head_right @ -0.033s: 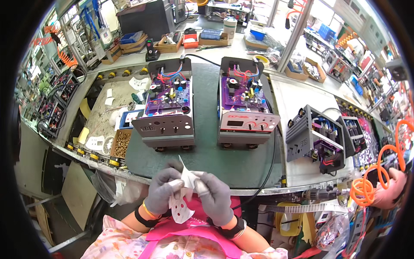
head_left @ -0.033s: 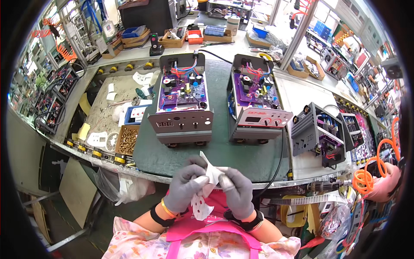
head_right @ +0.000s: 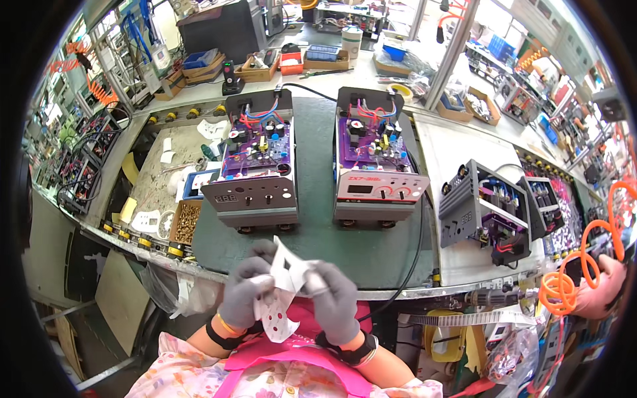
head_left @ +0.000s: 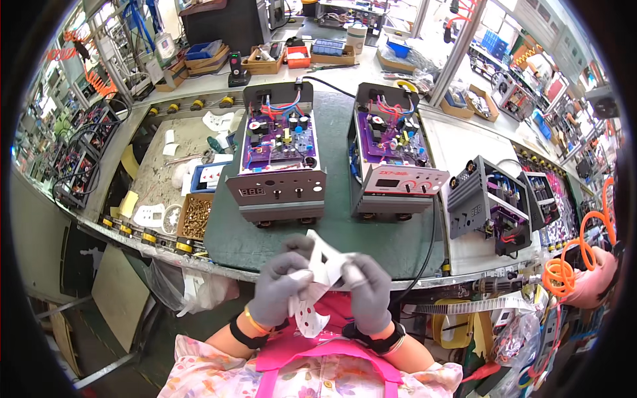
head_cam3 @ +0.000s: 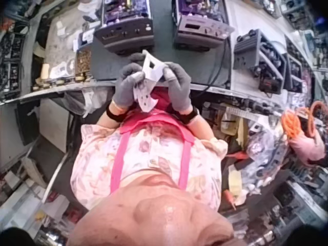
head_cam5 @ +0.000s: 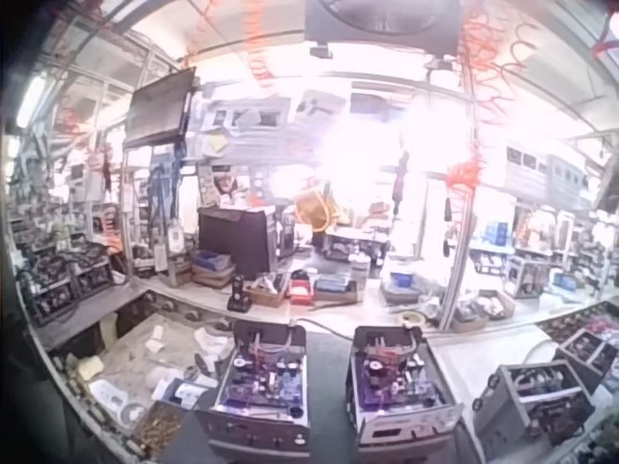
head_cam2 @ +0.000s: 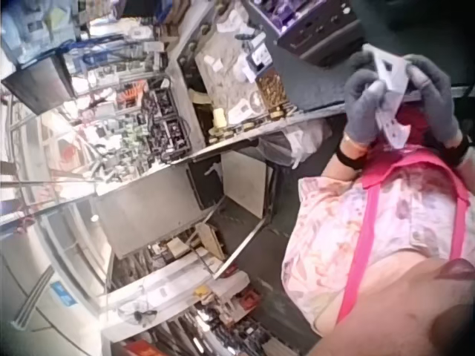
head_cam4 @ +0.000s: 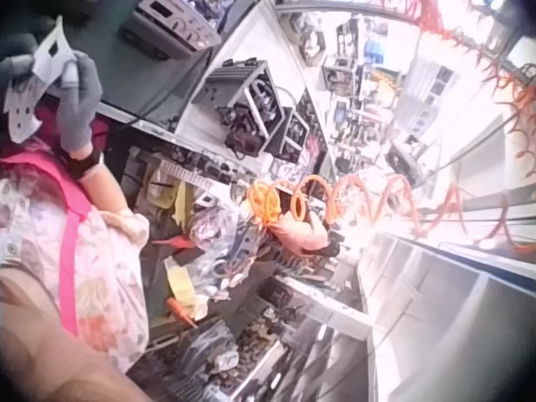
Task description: The person is assembling electronic components into a metal chassis using an air duster and pneumatic screwdriver.
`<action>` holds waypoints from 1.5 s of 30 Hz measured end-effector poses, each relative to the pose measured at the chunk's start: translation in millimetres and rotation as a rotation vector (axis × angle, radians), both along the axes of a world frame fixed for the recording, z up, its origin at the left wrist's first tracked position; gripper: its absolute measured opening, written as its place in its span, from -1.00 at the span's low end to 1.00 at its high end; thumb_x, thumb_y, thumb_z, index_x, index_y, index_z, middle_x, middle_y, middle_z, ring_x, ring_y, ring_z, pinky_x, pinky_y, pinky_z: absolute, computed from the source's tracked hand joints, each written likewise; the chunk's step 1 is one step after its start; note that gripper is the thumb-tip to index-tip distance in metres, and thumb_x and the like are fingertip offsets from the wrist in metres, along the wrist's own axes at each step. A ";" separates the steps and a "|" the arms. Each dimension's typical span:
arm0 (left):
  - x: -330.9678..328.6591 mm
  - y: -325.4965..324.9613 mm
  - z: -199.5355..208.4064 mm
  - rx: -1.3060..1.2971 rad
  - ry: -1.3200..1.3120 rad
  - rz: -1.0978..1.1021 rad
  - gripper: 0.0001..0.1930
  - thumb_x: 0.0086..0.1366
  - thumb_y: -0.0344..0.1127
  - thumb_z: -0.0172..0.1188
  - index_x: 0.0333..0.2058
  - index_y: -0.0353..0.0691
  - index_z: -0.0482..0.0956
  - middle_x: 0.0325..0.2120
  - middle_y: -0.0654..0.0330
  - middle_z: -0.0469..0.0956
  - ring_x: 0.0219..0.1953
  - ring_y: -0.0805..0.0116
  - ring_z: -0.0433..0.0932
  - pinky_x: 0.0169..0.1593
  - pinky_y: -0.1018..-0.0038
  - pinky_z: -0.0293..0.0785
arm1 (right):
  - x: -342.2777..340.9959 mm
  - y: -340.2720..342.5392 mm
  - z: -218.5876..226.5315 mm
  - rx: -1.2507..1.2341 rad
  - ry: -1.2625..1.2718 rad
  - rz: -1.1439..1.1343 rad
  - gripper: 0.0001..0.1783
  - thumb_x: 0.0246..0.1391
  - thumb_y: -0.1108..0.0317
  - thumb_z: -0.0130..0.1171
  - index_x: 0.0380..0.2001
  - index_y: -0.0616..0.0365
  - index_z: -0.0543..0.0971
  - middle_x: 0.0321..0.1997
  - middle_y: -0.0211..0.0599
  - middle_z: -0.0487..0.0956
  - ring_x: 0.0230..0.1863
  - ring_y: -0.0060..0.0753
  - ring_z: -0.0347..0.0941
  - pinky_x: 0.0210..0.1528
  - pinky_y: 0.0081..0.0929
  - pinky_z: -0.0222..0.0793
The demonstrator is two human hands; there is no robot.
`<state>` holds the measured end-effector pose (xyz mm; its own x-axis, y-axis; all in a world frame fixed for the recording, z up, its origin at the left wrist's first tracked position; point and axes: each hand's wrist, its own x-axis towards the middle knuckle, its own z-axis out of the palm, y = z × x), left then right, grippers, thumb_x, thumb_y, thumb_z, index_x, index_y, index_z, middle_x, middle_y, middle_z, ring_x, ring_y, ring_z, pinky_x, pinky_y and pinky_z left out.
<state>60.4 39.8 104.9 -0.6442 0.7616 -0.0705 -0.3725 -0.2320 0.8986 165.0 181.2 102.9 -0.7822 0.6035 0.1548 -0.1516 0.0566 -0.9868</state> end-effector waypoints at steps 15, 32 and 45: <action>-24.6 -19.2 45.8 -0.201 0.282 0.116 -0.69 0.22 -0.19 0.07 -0.18 -0.33 0.41 -0.51 0.27 0.43 -0.54 0.55 0.40 -0.44 0.62 0.33 | -6.7 36.2 17.4 1.104 0.218 -0.306 -0.78 -0.08 0.50 0.17 -0.27 0.23 0.58 -0.23 -0.21 0.60 -0.29 -0.37 0.55 -0.28 -0.49 0.46; -84.8 -45.9 5.5 -0.229 0.720 0.311 -0.84 0.28 -0.38 0.15 -0.31 -0.39 0.58 -0.52 0.20 0.55 -0.46 0.54 0.47 -0.36 0.56 0.40 | -59.8 35.5 3.3 0.039 -0.058 0.157 -0.73 0.22 0.27 0.12 -0.18 0.29 0.54 -0.34 -0.49 0.53 -0.28 -0.72 0.34 -0.22 -0.68 0.28; -124.0 -34.8 15.3 -0.247 0.750 0.352 -0.83 0.28 -0.38 0.16 -0.28 -0.38 0.61 -0.52 0.28 0.57 -0.45 0.65 0.44 -0.36 0.62 0.39 | -102.8 34.7 -9.4 0.207 0.024 -0.018 -0.74 0.24 0.29 0.11 -0.32 0.34 0.55 -0.47 -0.48 0.45 -0.40 -0.73 0.24 -0.33 -0.67 0.22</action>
<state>-63.5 4.9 120.2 -0.7825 0.5278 0.3304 0.3956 0.0117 0.9183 62.2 216.0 93.5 -0.7662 0.5708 0.2953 -0.1720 0.2605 -0.9500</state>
